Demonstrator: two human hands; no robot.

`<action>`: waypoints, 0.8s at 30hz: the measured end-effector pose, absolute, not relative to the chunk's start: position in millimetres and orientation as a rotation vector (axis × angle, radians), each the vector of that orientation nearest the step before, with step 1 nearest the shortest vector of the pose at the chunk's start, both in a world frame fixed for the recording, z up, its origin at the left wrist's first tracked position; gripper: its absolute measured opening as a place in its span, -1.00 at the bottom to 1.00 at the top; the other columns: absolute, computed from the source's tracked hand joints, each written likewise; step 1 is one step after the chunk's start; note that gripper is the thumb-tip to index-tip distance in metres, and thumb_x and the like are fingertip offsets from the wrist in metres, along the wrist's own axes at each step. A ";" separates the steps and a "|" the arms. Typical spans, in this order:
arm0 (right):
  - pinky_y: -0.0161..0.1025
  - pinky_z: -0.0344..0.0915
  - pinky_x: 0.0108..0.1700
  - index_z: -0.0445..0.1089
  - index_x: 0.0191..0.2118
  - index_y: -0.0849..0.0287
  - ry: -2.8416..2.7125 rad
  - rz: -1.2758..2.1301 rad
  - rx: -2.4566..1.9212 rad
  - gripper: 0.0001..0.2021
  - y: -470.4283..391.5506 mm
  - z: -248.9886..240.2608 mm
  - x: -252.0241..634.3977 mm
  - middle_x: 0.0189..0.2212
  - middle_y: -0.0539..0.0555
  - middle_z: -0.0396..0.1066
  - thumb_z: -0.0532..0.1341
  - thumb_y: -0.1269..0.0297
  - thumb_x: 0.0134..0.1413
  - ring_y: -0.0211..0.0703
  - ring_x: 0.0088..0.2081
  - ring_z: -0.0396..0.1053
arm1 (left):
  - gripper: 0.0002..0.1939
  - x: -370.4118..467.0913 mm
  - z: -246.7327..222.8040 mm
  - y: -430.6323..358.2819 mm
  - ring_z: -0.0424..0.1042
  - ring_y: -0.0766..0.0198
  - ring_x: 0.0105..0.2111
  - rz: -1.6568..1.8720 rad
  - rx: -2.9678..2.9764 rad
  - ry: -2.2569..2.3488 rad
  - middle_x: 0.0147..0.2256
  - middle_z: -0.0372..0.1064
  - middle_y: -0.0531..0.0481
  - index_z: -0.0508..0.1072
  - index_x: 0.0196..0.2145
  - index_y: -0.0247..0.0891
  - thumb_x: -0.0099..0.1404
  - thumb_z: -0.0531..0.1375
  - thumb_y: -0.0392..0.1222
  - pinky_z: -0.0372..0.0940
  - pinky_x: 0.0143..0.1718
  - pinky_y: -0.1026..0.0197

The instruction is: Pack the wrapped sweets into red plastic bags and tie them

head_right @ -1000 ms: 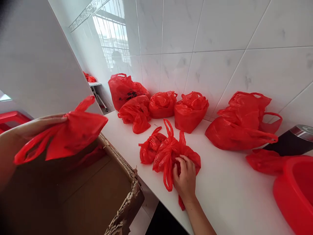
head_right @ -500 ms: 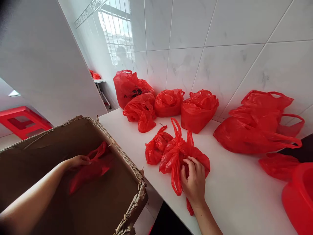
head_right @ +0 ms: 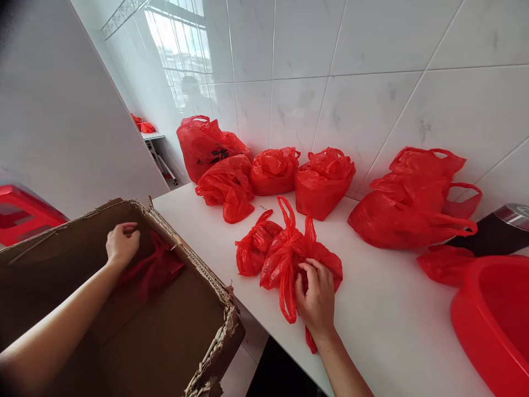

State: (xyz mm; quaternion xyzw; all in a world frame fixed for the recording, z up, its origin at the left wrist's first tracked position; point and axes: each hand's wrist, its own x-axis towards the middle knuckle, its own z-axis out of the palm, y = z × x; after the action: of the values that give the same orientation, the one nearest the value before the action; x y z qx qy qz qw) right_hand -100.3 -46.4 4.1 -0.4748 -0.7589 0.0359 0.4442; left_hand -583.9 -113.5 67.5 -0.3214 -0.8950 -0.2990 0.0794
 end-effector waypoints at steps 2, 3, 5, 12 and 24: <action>0.06 0.24 0.02 0.36 -0.11 0.11 -1.879 0.087 -1.182 -0.78 -45.9 3.4 -100.2 -0.05 0.15 0.32 0.05 0.26 0.19 0.03 0.00 0.26 | -0.69 -553.7 96.7 -96.4 0.36 0.21 -0.20 -0.962 -1.064 -2.538 -0.06 0.26 -0.17 0.25 -0.01 -0.32 0.31 -0.01 -0.21 0.27 -0.06 0.12; 0.05 0.23 0.03 0.36 -0.12 0.11 -1.877 0.086 -1.188 -0.79 -45.7 3.1 -100.3 -0.05 0.15 0.32 0.06 0.26 0.18 0.03 0.00 0.25 | -0.66 -534.5 110.4 -88.2 0.34 0.22 -0.17 -0.981 -1.151 -2.474 -0.01 0.23 -0.19 0.21 0.03 -0.31 0.33 -0.05 -0.18 0.26 -0.05 0.15; 0.05 0.23 0.03 0.37 -0.13 0.11 -1.872 0.084 -1.202 -0.79 -45.4 2.6 -100.4 -0.05 0.14 0.32 0.06 0.27 0.17 0.03 0.00 0.25 | -0.66 -491.0 132.4 -71.8 0.35 0.26 -0.13 -0.965 -1.429 -2.378 -0.02 0.29 -0.11 0.23 0.03 -0.23 0.35 -0.09 -0.12 0.25 -0.06 0.23; 0.05 0.25 0.01 0.38 -0.14 0.13 -1.863 0.040 -1.151 -0.79 -44.9 1.8 -100.0 -0.06 0.16 0.33 0.06 0.33 0.16 0.02 -0.02 0.26 | -0.54 -371.7 133.1 7.3 0.46 0.05 -0.41 -0.312 -2.246 -2.573 -0.54 0.44 -0.16 0.43 -0.56 -0.25 0.04 0.20 0.25 0.30 -0.33 0.12; 0.02 0.24 0.01 0.34 -0.14 0.14 -1.857 0.050 -1.107 -0.80 -47.4 5.0 -99.0 -0.08 0.15 0.32 0.05 0.40 0.17 0.00 -0.04 0.24 | -0.62 -393.5 172.6 -8.0 0.49 0.19 -0.35 -1.227 -2.294 -2.665 -0.32 0.50 -0.07 0.48 -0.25 -0.24 0.10 0.19 0.09 0.39 -0.36 0.21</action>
State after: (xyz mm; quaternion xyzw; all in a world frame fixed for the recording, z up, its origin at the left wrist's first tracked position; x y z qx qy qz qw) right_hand -99.0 -47.4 5.0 -0.4516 -0.7579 0.0203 0.4704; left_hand -393.5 -8.0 172.6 -0.5900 -0.6854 -0.3156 -0.2874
